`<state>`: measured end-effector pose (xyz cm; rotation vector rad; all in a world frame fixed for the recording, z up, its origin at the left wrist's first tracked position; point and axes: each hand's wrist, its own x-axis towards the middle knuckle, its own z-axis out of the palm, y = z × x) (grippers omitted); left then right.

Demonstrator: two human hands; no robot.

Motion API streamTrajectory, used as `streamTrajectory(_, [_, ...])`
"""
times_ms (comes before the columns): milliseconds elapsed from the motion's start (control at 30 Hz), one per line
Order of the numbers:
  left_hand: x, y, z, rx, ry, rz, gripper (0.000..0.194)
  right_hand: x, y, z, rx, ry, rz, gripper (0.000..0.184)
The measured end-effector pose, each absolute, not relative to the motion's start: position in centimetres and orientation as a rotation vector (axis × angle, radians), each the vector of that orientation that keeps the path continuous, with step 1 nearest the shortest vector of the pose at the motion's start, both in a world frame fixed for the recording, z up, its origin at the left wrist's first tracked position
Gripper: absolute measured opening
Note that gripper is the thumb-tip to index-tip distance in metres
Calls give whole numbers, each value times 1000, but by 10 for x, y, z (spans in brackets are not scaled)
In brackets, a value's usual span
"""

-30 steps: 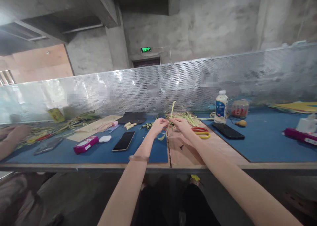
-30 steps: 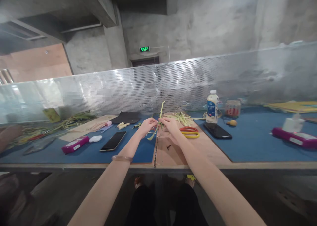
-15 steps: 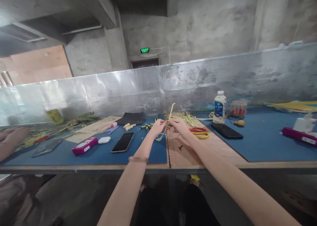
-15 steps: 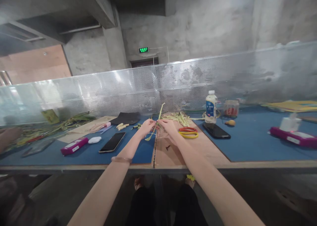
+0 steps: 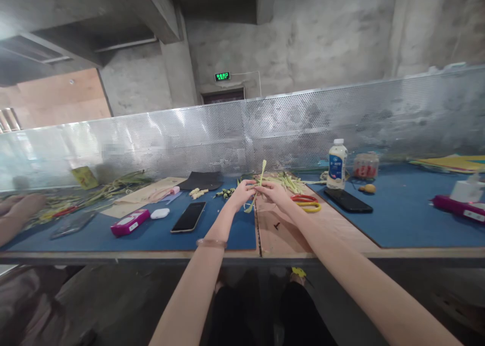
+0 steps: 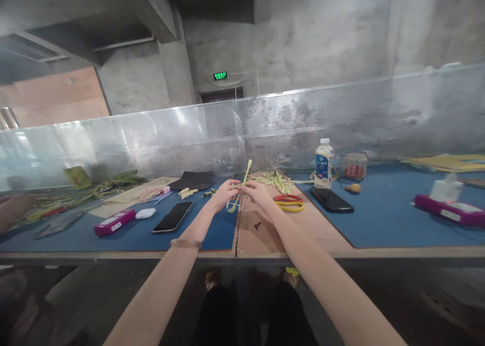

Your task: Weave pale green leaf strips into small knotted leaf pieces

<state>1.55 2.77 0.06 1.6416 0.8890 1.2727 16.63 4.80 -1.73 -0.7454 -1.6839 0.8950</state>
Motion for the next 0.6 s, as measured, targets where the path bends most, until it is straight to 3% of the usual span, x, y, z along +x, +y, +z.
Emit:
streamTrajectory(267, [14,28,1,1642,835,1271,31,167,53,-21,-708,-1630,904,44])
streamTrajectory(600, [13,25,3,1646,820,1233,32,166,57,-24,-732,-1648,907,29])
